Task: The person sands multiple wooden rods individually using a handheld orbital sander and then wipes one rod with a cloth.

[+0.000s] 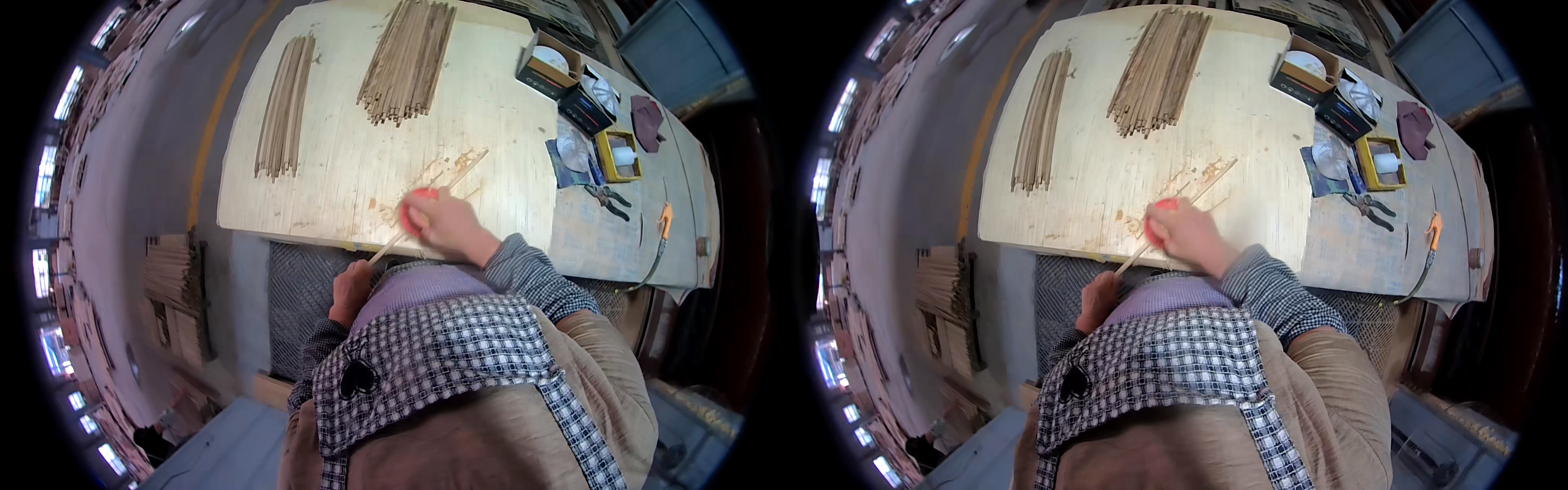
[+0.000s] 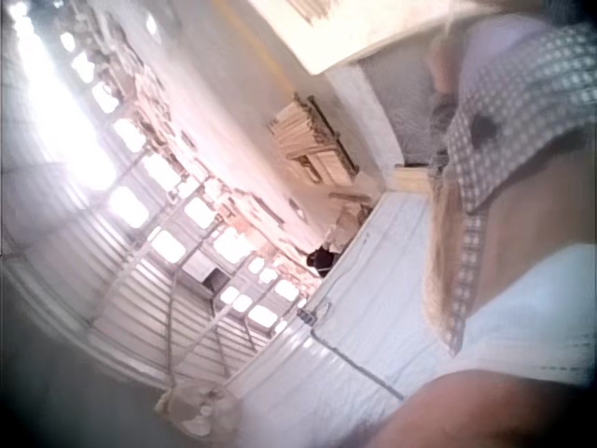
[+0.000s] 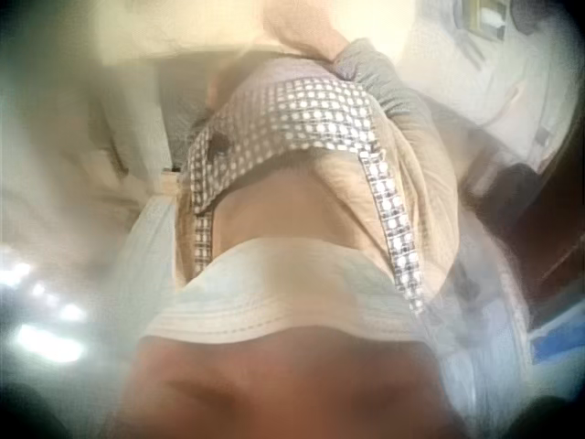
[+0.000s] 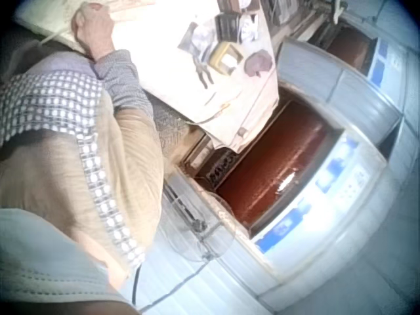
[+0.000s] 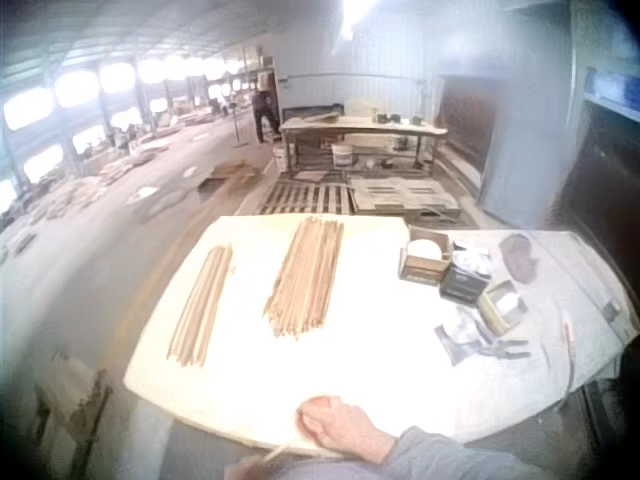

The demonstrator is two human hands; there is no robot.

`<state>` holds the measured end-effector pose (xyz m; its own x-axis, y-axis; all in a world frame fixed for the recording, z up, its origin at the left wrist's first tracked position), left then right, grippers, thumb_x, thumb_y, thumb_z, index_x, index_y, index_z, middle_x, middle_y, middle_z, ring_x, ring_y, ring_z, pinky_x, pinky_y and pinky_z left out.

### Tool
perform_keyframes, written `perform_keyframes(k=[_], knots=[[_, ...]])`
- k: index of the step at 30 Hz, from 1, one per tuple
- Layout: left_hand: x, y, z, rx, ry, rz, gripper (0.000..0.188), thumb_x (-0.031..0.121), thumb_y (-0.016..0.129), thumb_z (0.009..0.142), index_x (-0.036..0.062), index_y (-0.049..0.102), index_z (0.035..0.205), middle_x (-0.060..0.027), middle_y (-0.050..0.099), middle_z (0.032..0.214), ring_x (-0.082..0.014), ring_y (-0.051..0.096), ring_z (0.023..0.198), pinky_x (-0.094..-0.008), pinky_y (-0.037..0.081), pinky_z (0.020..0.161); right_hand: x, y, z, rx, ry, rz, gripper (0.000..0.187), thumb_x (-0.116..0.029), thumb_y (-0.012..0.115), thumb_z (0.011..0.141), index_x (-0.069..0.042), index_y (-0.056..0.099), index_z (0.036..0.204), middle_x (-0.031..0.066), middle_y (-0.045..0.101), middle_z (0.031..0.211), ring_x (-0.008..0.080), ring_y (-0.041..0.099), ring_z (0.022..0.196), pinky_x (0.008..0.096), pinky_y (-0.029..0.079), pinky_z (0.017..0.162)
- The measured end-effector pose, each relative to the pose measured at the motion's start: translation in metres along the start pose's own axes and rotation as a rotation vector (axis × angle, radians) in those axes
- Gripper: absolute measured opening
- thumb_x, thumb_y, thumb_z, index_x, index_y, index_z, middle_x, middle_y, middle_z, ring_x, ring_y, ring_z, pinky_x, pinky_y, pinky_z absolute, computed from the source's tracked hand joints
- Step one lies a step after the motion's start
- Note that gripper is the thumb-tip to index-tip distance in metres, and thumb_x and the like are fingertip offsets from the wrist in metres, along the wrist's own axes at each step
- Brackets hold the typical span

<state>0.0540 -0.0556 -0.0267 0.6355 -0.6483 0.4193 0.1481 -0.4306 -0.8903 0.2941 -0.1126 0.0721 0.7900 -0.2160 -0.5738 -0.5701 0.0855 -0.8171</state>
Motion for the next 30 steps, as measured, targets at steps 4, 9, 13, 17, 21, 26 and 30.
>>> perform_keyframes(k=[4,9,13,17,21,26,30], knots=[[-0.011,0.008,-0.001,-0.031,-0.052,-0.02,0.018,0.025,0.05,0.089,0.009,0.053,0.083,-0.0159,0.059,0.077,-0.0389,0.06,0.072,-0.0504,0.046,0.061,-0.02,0.02,-0.009,-0.13,-0.134,0.005,0.045,-0.02,0.061,0.076,-0.026,0.051,0.119,0.0225,0.054,0.103,0.0362,0.061,0.09,0.0454,0.051,0.074],[-0.007,-0.004,-0.003,-0.073,-0.188,-0.235,0.026,0.026,0.049,0.092,0.0028,0.053,0.084,-0.0228,0.057,0.071,-0.0439,0.055,0.07,-0.0498,0.042,0.059,0.027,-0.038,-0.001,0.038,0.173,0.021,0.042,-0.028,0.06,0.079,-0.028,0.053,0.12,0.0222,0.056,0.103,0.0387,0.061,0.084,0.0441,0.05,0.077],[-0.007,0.001,0.002,-0.236,-0.242,-0.325,0.025,0.027,0.047,0.092,0.0044,0.055,0.085,-0.0206,0.062,0.084,-0.0429,0.058,0.078,-0.0511,0.045,0.066,0.077,-0.072,0.01,0.227,0.263,-0.078,0.031,-0.027,0.05,0.086,-0.018,0.056,0.114,0.0162,0.062,0.101,0.0402,0.059,0.09,0.0477,0.05,0.073],[-0.001,0.004,0.005,-0.077,0.083,-0.191,0.011,0.016,0.048,0.088,0.0078,0.054,0.086,-0.0147,0.056,0.081,-0.0365,0.059,0.074,-0.0446,0.048,0.061,0.087,-0.047,0.012,0.195,0.293,-0.105,0.05,-0.024,0.059,0.073,-0.025,0.053,0.123,0.0238,0.056,0.099,0.0393,0.06,0.088,0.0447,0.05,0.074],[0.02,-0.02,-0.005,0.178,0.23,0.033,0.004,0.014,0.05,0.083,0.0109,0.052,0.083,-0.0086,0.05,0.078,-0.0291,0.058,0.072,-0.0393,0.05,0.058,0.017,-0.021,0.005,0.037,0.114,-0.002,0.033,-0.017,0.058,0.076,-0.024,0.059,0.108,0.0186,0.057,0.103,0.0366,0.06,0.09,0.0438,0.05,0.076],[0.025,-0.02,-0.004,0.094,0.253,0.176,0.002,0.012,0.053,0.079,0.0137,0.051,0.078,-0.0043,0.048,0.073,-0.0239,0.056,0.068,-0.0363,0.046,0.054,-0.035,0.004,-0.011,0.004,-0.161,0.1,0.032,-0.012,0.059,0.073,-0.02,0.059,0.104,0.0084,0.059,0.104,0.0321,0.057,0.099,0.041,0.051,0.072],[-0.002,0.01,-0.006,-0.096,0.241,0.335,0.002,0.013,0.053,0.08,0.0139,0.052,0.078,-0.0018,0.049,0.069,-0.0198,0.055,0.064,-0.0326,0.044,0.051,-0.028,-0.019,-0.006,0.102,-0.132,0.14,0.013,-0.017,0.055,0.08,-0.013,0.057,0.091,0.0117,0.059,0.092,0.034,0.057,0.089,0.0449,0.048,0.066]])
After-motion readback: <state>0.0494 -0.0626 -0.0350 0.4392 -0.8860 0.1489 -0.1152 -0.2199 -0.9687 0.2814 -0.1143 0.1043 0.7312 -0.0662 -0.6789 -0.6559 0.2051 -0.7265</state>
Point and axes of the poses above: each hand's wrist, its own z-axis towards the middle knuckle, its own y-axis out of the palm, x = y × z, the point moved 4 cm from there along z, towards the middle knuckle
